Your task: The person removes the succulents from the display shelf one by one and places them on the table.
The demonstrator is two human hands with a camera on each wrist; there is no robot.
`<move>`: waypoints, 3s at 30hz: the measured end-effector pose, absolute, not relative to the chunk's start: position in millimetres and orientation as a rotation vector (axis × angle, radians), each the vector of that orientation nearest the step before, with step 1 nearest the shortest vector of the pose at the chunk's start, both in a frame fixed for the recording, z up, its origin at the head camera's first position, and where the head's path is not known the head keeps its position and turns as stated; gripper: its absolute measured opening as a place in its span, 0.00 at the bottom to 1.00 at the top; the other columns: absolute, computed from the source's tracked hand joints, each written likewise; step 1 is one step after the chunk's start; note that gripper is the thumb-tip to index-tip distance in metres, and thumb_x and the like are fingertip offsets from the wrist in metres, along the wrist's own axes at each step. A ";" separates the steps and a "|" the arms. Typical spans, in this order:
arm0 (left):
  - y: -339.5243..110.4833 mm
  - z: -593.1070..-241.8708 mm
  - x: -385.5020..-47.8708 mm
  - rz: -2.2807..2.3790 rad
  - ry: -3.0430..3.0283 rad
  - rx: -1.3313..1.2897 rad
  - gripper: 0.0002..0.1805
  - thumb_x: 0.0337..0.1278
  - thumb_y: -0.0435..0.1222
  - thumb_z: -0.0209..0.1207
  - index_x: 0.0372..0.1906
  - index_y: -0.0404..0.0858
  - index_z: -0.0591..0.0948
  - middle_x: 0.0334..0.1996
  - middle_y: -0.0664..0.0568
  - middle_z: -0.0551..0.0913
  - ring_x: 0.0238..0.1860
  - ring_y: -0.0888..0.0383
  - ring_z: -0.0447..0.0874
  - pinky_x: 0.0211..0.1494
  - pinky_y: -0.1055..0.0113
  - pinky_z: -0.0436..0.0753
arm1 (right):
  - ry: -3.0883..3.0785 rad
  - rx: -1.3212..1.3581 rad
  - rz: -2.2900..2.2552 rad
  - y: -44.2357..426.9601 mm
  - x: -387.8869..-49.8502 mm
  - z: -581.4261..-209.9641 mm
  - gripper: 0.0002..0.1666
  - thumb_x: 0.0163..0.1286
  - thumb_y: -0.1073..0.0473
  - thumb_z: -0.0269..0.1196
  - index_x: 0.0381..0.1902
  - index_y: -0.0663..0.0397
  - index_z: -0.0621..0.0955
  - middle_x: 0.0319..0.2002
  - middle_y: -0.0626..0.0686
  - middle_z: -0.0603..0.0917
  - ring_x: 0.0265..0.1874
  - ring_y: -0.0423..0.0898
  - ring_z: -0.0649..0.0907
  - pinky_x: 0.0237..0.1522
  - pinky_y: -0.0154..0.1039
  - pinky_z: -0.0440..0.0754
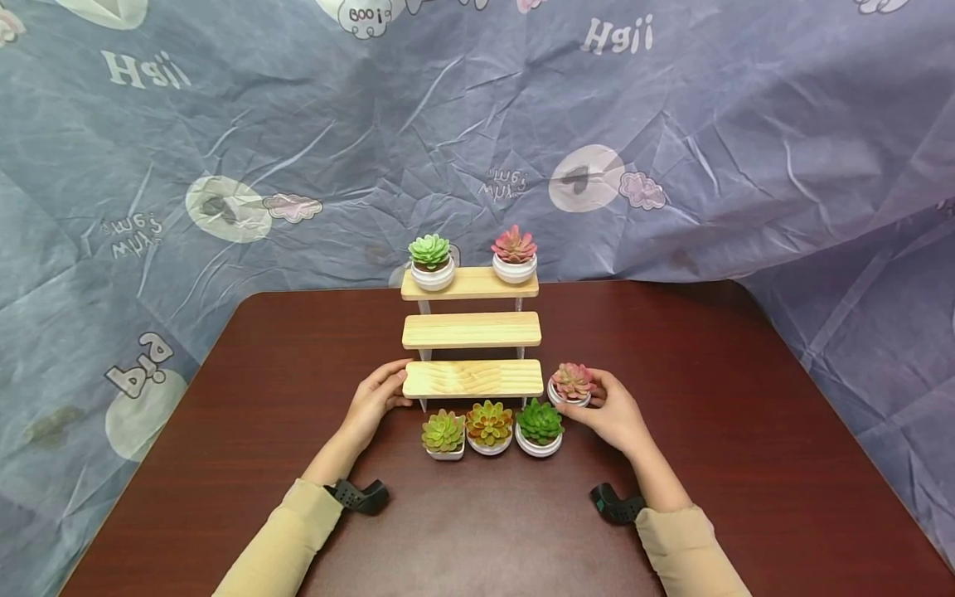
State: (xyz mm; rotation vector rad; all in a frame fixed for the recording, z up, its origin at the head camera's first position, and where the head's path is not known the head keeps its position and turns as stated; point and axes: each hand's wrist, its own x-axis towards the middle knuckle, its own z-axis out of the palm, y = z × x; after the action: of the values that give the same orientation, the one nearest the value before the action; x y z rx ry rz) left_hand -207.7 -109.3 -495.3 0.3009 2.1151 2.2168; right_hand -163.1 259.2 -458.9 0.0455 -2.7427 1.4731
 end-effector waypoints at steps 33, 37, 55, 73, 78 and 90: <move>-108.5 -479.3 -203.8 2.190 2.066 0.306 0.21 0.71 0.34 0.48 0.63 0.28 0.69 0.46 0.40 0.78 0.37 0.59 0.80 0.42 0.56 0.82 | -2.735 0.183 1.425 239.3 -183.0 -396.7 0.44 0.57 0.50 0.69 0.65 0.64 0.65 0.59 0.68 0.71 0.58 0.63 0.71 0.56 0.59 0.70; -107.2 -467.1 -197.0 2.165 2.088 0.312 0.22 0.71 0.34 0.47 0.63 0.26 0.67 0.45 0.41 0.79 0.37 0.60 0.79 0.43 0.56 0.81 | -2.715 0.159 1.421 234.3 -188.5 -388.8 0.44 0.57 0.48 0.70 0.64 0.62 0.66 0.59 0.66 0.72 0.59 0.62 0.71 0.58 0.59 0.68; -108.8 -469.2 -196.7 2.205 2.064 0.304 0.22 0.70 0.34 0.48 0.62 0.26 0.68 0.45 0.42 0.79 0.37 0.58 0.80 0.41 0.60 0.82 | -2.543 0.139 1.496 212.1 -219.8 -356.9 0.43 0.59 0.50 0.68 0.65 0.65 0.64 0.61 0.62 0.69 0.59 0.58 0.71 0.62 0.50 0.67; -108.8 -466.9 -196.4 2.182 2.083 0.309 0.21 0.70 0.33 0.47 0.62 0.25 0.68 0.45 0.42 0.79 0.37 0.59 0.80 0.41 0.61 0.82 | -2.446 0.038 1.584 193.8 -249.7 -342.9 0.45 0.58 0.50 0.69 0.67 0.63 0.63 0.64 0.61 0.67 0.61 0.56 0.70 0.62 0.47 0.68; -108.4 -465.8 -195.6 2.191 2.061 0.282 0.19 0.70 0.33 0.47 0.62 0.29 0.70 0.47 0.40 0.78 0.38 0.59 0.80 0.42 0.60 0.82 | -2.423 0.041 1.585 188.4 -256.2 -344.9 0.46 0.56 0.51 0.70 0.66 0.64 0.63 0.62 0.62 0.68 0.60 0.56 0.71 0.61 0.47 0.68; -108.4 -465.0 -195.0 2.184 2.070 0.304 0.21 0.71 0.33 0.47 0.63 0.25 0.68 0.47 0.39 0.77 0.38 0.60 0.80 0.45 0.52 0.81 | -2.334 -0.007 1.647 170.0 -267.1 -341.2 0.50 0.55 0.55 0.71 0.69 0.64 0.58 0.63 0.63 0.66 0.60 0.56 0.70 0.61 0.45 0.69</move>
State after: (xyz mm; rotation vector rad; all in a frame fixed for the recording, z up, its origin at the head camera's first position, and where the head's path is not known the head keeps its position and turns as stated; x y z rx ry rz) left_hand -195.0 -108.4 -465.0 0.3037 2.0702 2.1840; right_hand -267.1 170.0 -341.2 -0.0072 -2.3342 1.6466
